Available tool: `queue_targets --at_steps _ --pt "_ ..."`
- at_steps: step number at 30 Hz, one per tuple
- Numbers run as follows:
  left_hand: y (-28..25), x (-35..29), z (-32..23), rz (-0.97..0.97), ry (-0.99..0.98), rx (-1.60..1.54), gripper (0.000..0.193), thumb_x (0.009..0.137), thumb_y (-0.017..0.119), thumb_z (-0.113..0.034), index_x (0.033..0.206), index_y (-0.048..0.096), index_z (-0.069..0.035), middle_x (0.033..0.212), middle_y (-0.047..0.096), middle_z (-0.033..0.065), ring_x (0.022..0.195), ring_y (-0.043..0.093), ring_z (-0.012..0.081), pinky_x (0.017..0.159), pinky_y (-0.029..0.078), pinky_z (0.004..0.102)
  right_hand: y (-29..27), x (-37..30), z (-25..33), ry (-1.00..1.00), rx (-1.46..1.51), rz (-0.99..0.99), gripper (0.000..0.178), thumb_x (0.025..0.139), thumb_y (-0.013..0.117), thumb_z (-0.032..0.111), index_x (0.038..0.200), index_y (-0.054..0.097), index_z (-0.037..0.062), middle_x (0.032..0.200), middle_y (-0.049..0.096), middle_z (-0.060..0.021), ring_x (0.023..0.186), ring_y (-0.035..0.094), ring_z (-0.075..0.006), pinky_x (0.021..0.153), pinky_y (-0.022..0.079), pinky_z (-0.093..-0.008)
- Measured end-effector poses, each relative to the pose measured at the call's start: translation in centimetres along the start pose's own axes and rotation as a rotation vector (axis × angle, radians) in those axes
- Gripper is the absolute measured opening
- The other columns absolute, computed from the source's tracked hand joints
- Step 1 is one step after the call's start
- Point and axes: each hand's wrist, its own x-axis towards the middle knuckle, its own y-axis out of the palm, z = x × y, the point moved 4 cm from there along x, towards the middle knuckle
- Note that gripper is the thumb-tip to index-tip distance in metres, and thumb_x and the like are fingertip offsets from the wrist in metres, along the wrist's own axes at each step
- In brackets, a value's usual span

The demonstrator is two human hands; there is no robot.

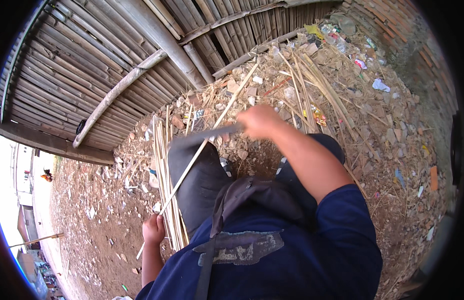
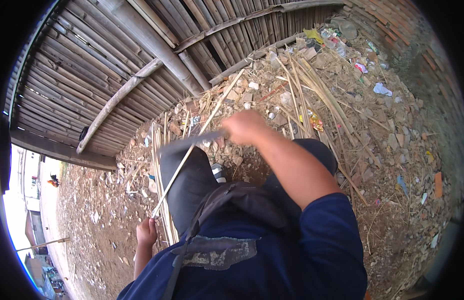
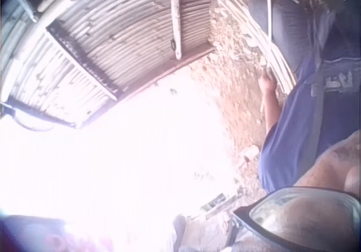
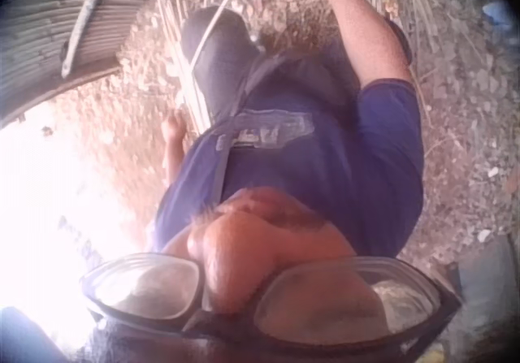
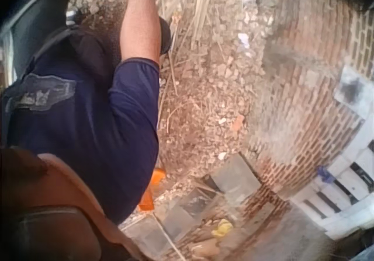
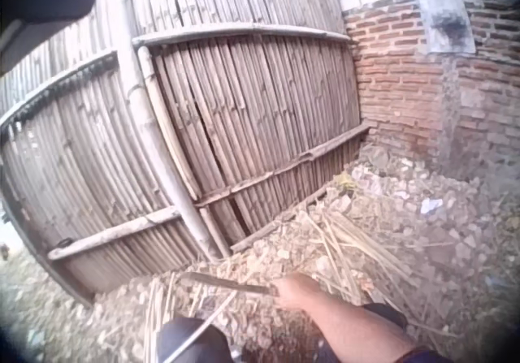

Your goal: The person uses a knife to shave and smooth thin bamboo strips while sitting on the ground, handling several strips and placing them in a pile.

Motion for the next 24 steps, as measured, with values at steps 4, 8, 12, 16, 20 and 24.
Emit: queue_targets --at_steps 4,8,12,16,20,24 --pt "-1.6 -0.5 -0.3 0.011 -0.045 0.1 0.038 0.102 0.05 -0.032 0.075 0.055 -0.005 0.064 0.06 0.0224 0.062 0.061 0.0472 0.057 0.047 0.0562 -0.8 -0.1 -4.8 0.178 -0.043 -0.122 0.029 0.081 0.068 0.019 0.109 0.071 0.0139 0.103 0.073 -0.0145 0.098 0.071 -0.0336 0.083 0.056 -0.0481" --pt "-1.1 -1.2 -0.1 0.018 -0.052 0.028 0.04 0.103 0.05 -0.03 0.072 0.051 -0.005 0.061 0.057 0.0221 0.058 0.058 0.0467 0.054 0.044 0.0553 -1.5 -1.1 -1.5 0.138 0.048 -0.219 0.026 0.081 0.067 0.018 0.107 0.071 0.0156 0.094 0.073 -0.0122 0.093 0.071 -0.0344 0.08 0.057 -0.0488" --pt "-1.0 -0.3 -1.5 0.011 -0.016 -0.026 0.041 0.103 0.049 -0.029 0.071 0.051 -0.004 0.061 0.056 0.0225 0.057 0.058 0.0465 0.053 0.043 0.0547 -0.3 -1.5 3.1 -0.123 -0.149 -0.055 0.022 0.082 0.067 0.015 0.104 0.071 0.0174 0.08 0.072 -0.0082 0.076 0.072 -0.0252 0.067 0.057 -0.0434" --pt "-0.6 0.0 -1.2 -0.007 0.011 -0.047 0.039 0.103 0.05 -0.029 0.073 0.052 -0.004 0.061 0.057 0.0231 0.059 0.058 0.0467 0.054 0.044 0.0545 2.9 -0.8 5.0 -0.249 -0.297 0.091 0.012 0.091 0.063 0.018 0.102 0.068 0.0163 0.077 0.068 -0.0033 0.071 0.069 -0.0211 0.065 0.056 -0.0391" --pt "-1.6 -3.0 3.6 0.02 -0.074 0.01 0.04 0.103 0.047 -0.03 0.074 0.053 -0.003 0.064 0.057 0.0229 0.061 0.058 0.048 0.055 0.044 0.0548 -0.8 0.6 -9.6 0.637 0.253 -0.256 0.028 0.087 0.065 0.02 0.112 0.069 0.006 0.108 0.073 -0.0192 0.099 0.071 -0.0363 0.089 0.055 -0.0473" --pt "-2.8 -6.2 5.5 -0.025 -0.188 -0.007 0.043 0.105 0.044 -0.031 0.074 0.056 -0.003 0.064 0.057 0.0229 0.061 0.058 0.0472 0.054 0.042 0.0541 0.8 1.2 -16.1 0.66 0.393 -0.485 0.047 0.079 0.072 0.026 0.113 0.066 -0.0066 0.113 0.07 -0.0264 0.104 0.069 -0.0388 0.091 0.053 -0.0441"
